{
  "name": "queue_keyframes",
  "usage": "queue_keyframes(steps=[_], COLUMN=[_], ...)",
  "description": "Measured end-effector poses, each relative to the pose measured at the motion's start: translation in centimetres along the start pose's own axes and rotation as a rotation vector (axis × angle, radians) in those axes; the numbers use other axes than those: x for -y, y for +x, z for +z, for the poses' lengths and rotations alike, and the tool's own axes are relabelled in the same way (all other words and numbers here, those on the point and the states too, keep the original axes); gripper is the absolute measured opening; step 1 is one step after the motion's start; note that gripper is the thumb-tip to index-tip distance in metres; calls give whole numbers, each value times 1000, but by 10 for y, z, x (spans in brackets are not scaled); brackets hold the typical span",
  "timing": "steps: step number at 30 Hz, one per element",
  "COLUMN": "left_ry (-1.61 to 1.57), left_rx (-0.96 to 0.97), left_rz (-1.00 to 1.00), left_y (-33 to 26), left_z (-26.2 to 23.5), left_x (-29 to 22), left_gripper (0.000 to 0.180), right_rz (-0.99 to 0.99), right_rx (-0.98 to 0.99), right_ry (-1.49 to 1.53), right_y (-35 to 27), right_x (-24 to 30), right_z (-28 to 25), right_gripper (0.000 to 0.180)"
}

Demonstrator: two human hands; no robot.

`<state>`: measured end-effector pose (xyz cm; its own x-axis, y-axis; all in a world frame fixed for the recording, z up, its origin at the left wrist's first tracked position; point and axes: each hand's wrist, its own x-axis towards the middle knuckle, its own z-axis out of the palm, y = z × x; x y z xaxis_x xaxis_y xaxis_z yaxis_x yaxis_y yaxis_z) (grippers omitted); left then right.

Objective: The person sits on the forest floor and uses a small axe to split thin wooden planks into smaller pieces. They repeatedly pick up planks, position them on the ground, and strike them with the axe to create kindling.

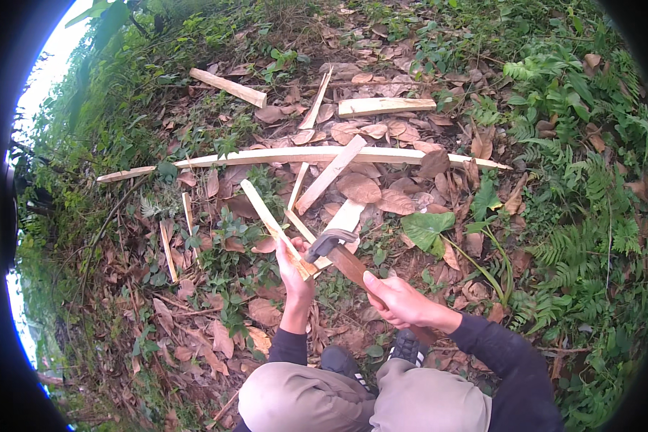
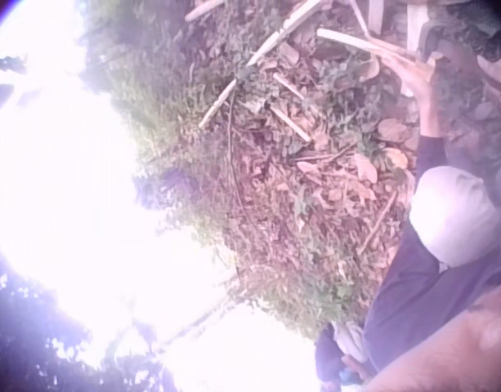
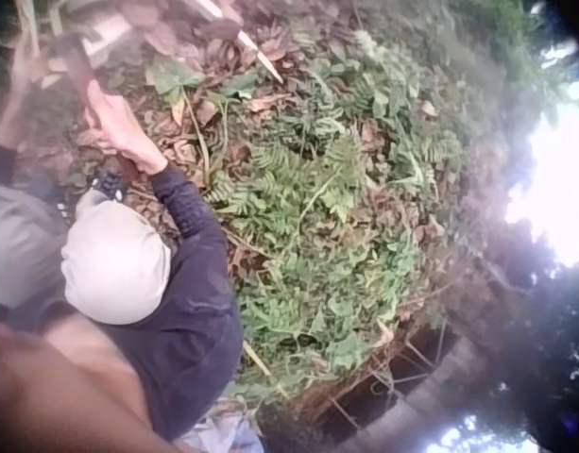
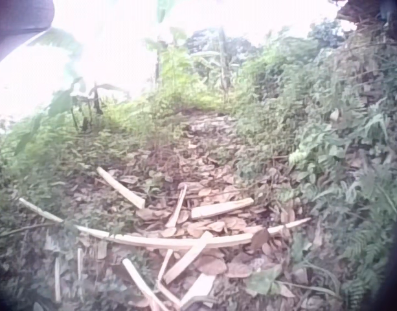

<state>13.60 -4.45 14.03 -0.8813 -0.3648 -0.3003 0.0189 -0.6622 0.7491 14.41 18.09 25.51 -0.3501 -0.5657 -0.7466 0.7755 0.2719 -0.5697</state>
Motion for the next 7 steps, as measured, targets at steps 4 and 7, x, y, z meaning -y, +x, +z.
queue_keyframes(steps=[4, 7], left_ry=[7, -8], left_rx=[-3, -25], left_rz=[14, 24], left_y=[12, 15], left_z=[-15, -14], left_x=[-3, 0], left_gripper=[44, 47], right_rz=[-298, -484], right_rx=[30, 14], right_ry=[245, 313], right_y=[-15, -12], right_x=[31, 29], right_z=[-2, -2], right_gripper=[66, 66])
